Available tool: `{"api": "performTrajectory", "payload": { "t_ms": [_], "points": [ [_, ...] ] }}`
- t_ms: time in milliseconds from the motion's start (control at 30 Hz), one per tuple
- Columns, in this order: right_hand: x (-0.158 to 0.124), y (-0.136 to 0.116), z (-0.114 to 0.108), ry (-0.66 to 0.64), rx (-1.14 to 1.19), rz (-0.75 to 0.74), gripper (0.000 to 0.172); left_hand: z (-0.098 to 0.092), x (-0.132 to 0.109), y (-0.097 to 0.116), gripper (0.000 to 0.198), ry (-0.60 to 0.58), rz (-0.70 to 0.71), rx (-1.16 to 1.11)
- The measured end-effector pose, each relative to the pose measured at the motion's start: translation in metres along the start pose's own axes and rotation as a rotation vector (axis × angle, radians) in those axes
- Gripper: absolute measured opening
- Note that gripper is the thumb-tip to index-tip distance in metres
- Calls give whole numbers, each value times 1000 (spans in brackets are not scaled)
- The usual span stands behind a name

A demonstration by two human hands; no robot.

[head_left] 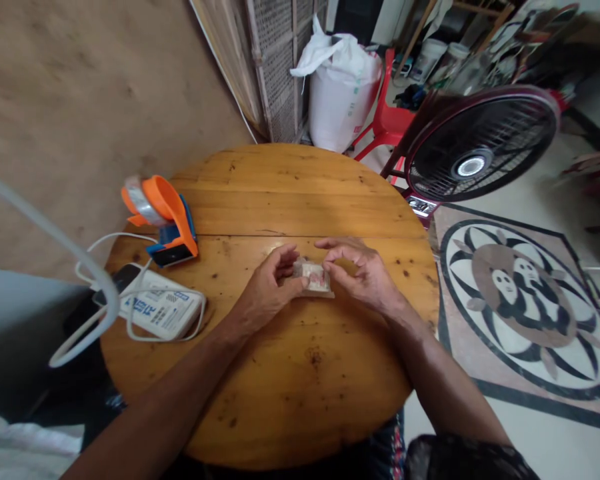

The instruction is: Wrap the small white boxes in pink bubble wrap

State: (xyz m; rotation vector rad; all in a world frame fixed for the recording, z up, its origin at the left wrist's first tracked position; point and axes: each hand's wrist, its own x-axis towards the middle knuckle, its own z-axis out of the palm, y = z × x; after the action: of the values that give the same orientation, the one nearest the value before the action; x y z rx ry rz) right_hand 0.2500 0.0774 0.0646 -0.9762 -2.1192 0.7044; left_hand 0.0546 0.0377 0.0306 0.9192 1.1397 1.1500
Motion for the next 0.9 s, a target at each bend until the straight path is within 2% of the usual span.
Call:
{"api": "performTrajectory", "payload": {
  "t_ms": [67,167,233,467,767,900],
  "points": [
    [-4,-2,-2,-30,4,-4,5,0,-1,0,60,-9,12,16],
    [-8,-2,-3,-87,-73,-38,13,-2,-1,3,58,-14,9,0],
    [-9,-1,-1,-108,-157,-81,13,-3,-1,5,58,-24,7,18],
    [-5,2,5,-8,-306,-220,8,-4,0,0,62,-102,49,203],
    [-5,-2,5,63,-99,-101,10,2,-6,-2,74,-105,142,454],
    [-3,-10,0,97,2,-41,7,-1,-8,-3,83,-183,192,553]
  ]
}}
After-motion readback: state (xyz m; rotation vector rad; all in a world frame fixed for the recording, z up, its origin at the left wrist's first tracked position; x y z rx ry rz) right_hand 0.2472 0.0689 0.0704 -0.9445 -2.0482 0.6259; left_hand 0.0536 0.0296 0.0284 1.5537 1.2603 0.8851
